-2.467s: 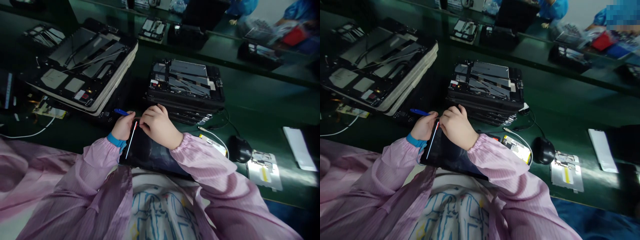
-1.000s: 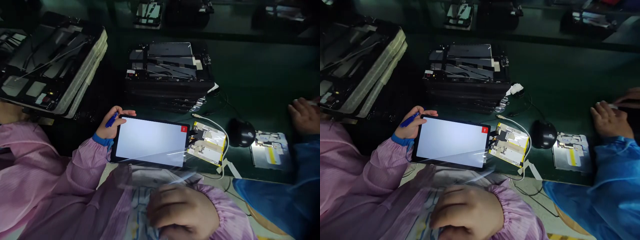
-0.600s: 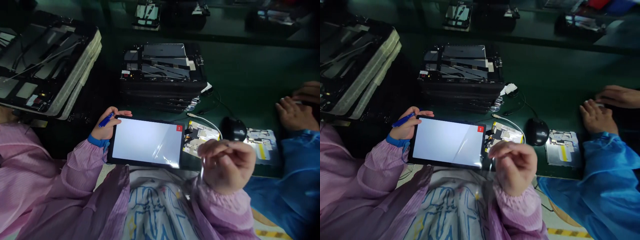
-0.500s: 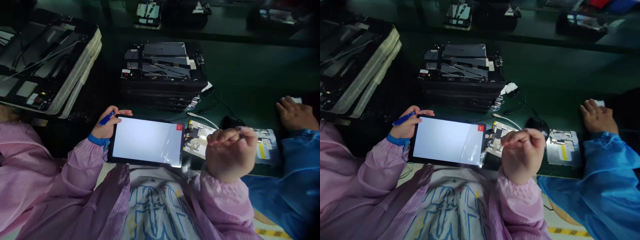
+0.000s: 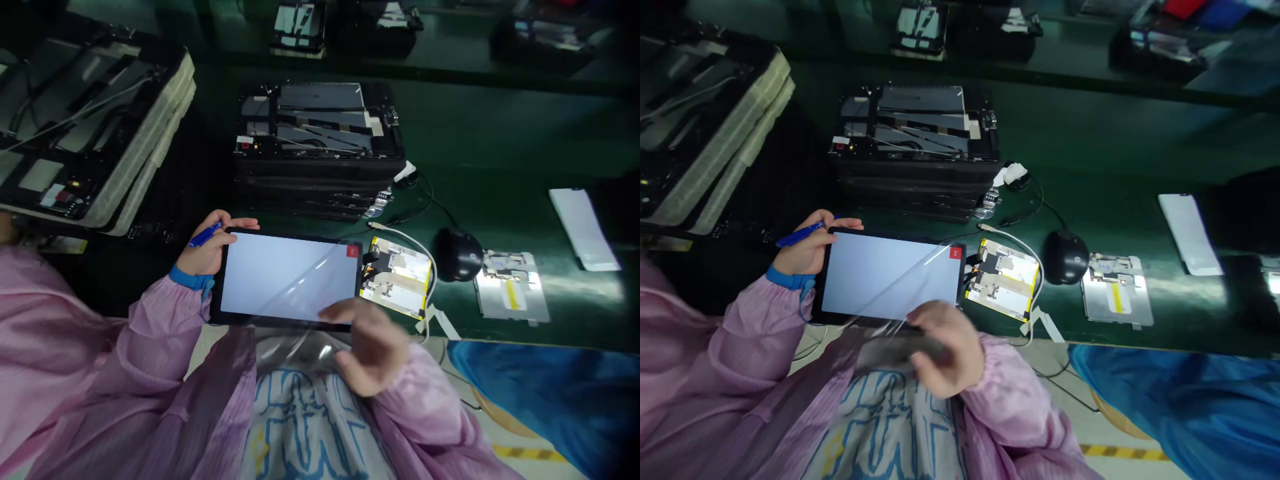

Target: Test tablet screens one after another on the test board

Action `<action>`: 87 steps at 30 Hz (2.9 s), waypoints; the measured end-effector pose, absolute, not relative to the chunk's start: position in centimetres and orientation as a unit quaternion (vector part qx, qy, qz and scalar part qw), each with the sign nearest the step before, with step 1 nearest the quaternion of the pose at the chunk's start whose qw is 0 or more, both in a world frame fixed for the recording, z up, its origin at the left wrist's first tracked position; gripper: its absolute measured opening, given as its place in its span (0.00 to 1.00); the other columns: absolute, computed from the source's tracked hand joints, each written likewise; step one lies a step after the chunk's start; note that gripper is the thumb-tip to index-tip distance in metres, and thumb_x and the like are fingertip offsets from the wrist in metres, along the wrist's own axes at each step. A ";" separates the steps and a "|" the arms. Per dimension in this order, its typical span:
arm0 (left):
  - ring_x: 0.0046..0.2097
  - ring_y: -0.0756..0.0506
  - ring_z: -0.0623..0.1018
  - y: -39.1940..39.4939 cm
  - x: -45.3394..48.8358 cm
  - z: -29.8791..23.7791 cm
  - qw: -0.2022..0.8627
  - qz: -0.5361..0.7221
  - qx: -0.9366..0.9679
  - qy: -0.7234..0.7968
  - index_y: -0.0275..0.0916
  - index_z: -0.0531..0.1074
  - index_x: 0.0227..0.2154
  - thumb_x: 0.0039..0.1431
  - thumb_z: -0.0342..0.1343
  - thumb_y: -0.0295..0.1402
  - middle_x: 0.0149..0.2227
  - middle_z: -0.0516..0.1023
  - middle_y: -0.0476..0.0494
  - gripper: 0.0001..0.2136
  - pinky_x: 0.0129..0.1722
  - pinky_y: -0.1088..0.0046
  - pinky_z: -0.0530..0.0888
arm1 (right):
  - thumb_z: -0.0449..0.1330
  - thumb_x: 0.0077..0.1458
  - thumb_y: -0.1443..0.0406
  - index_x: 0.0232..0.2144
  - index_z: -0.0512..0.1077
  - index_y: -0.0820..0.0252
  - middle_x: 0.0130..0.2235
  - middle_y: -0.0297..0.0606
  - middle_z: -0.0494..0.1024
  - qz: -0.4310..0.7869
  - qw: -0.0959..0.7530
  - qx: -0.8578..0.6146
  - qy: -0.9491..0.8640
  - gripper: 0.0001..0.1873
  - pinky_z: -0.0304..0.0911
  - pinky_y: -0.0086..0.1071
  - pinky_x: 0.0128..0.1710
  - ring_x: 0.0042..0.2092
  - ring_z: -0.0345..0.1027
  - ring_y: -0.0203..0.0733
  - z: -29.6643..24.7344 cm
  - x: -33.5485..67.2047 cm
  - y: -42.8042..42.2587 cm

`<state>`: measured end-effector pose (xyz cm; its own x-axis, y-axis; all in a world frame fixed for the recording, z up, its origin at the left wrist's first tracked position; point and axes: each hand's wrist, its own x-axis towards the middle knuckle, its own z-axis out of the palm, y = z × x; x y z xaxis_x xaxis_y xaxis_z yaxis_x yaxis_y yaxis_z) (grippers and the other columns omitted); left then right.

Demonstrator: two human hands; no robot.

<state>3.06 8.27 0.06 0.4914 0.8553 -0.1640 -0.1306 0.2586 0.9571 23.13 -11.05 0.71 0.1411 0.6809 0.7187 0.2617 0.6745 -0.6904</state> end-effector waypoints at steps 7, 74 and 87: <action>0.45 0.38 0.78 8.2 3.4 0.5 0.694 0.355 0.500 0.378 0.39 0.57 0.26 0.41 0.56 0.22 0.37 0.81 0.43 0.13 0.45 0.57 0.70 | 0.59 0.53 0.66 0.37 0.70 0.59 0.35 0.40 0.74 0.005 0.554 -0.271 -0.787 0.07 0.75 0.31 0.36 0.43 0.73 0.45 1.0 18.8 -11.1; 0.46 0.38 0.77 8.4 3.2 0.3 0.666 0.343 0.563 0.349 0.40 0.61 0.28 0.44 0.65 0.29 0.39 0.79 0.42 0.16 0.47 0.54 0.70 | 0.58 0.42 0.70 0.20 0.68 0.52 0.25 0.32 0.65 0.206 0.725 -0.527 -0.394 0.06 0.59 0.35 0.25 0.26 0.62 0.38 4.0 39.4 -6.7; 0.45 0.37 0.77 8.2 3.2 0.1 0.669 0.360 0.558 0.334 0.40 0.61 0.29 0.48 0.64 0.33 0.39 0.79 0.39 0.15 0.44 0.56 0.72 | 0.54 0.55 0.72 0.41 0.66 0.54 0.51 0.42 0.64 0.403 0.563 -0.444 -0.569 0.12 0.66 0.49 0.51 0.52 0.69 0.47 2.6 30.7 -8.6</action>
<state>3.22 8.17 0.11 0.5174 0.8545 -0.0452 -0.1098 0.1187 0.9868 30.70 -8.60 2.64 0.0280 0.9591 0.2815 0.0511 0.2799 -0.9587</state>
